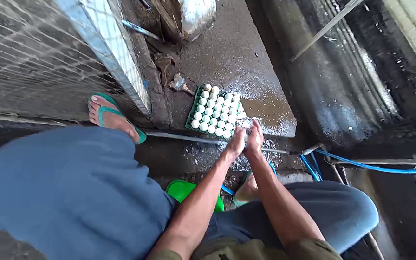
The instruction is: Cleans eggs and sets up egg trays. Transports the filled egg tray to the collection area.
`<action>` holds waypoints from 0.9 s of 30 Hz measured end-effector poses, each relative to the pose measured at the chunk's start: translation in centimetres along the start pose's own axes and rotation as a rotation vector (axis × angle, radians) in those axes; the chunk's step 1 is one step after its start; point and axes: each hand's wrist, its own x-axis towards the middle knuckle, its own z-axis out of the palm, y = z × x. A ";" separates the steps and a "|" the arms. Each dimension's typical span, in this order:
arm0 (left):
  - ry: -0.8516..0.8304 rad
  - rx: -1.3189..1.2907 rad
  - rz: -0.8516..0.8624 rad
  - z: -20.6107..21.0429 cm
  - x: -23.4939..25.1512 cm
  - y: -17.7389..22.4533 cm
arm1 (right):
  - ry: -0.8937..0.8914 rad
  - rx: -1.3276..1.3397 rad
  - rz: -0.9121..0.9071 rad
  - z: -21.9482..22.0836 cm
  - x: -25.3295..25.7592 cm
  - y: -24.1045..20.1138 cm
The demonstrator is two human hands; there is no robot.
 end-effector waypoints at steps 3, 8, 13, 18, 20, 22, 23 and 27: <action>0.077 -0.004 0.067 0.0 0.4 -1.7 | -0.163 -0.093 -0.135 -0.5 -2.4 0.9; 0.044 0.017 -0.026 0.0 -0.1 -0.2 | 0.007 0.024 -0.074 0.3 0.5 0.8; 0.059 0.024 -0.017 -0.3 0.5 -0.5 | -0.064 0.019 -0.149 0.3 0.3 1.6; 0.051 0.021 -0.010 -0.8 0.2 -0.7 | -0.070 -0.008 -0.259 0.8 -1.5 2.6; -0.009 0.043 -0.146 -1.5 0.0 -0.1 | -0.072 0.002 -0.116 0.2 0.4 2.2; -0.055 -0.036 -0.224 -1.0 -0.1 -0.2 | -0.054 0.106 0.164 -1.0 2.1 1.5; -0.115 -0.121 -0.246 -1.1 -0.4 -0.3 | -0.039 0.179 0.256 -1.6 2.3 1.5; -0.135 -0.137 -0.150 -2.0 0.7 -1.4 | -0.085 0.331 0.245 -2.0 0.6 0.1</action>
